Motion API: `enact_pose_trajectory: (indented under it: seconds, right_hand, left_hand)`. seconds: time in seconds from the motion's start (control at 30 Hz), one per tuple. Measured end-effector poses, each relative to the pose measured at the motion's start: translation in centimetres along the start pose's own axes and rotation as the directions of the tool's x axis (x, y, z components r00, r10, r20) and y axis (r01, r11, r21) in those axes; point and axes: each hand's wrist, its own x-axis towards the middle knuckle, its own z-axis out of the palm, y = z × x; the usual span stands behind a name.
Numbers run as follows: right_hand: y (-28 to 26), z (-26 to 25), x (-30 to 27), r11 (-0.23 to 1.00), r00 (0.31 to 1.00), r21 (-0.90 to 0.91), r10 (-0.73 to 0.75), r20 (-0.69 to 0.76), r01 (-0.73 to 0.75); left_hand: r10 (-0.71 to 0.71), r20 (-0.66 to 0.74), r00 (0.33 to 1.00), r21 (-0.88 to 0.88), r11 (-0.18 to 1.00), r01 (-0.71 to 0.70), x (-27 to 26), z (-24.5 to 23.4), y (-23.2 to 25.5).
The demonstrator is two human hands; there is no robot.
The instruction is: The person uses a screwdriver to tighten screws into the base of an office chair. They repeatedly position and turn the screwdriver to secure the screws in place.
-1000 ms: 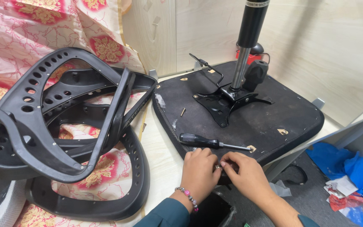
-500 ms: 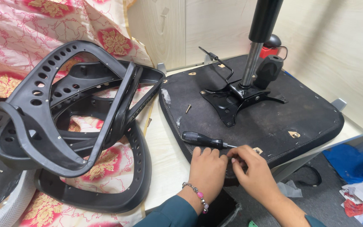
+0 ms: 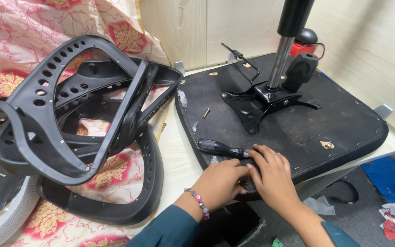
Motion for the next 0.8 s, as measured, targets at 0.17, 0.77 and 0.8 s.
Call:
enact_pose_trajectory:
  seconds: [0.17, 0.77, 0.8]
  right_hand:
    - [-0.1, 0.0, 0.0, 1.0, 0.998, -0.001, -0.026, -0.056, 0.026]
    - [-0.7, 0.2, -0.4, 0.996, 0.992, -0.081, -0.042, -0.12, 0.032]
    - [-0.7, 0.2, -0.3, 0.996, 0.991, -0.079, -0.047, -0.129, 0.037]
  left_hand:
    - [-0.05, -0.003, 0.999, 0.025, 0.998, 0.05, -0.2, 0.0, -0.2]
    - [0.068, -0.257, 0.964, 0.365, 0.93, 0.032, -1.4, 2.1, 2.0]
    - [0.048, -0.264, 0.963, 0.379, 0.924, 0.057, -1.4, 2.2, 2.2]
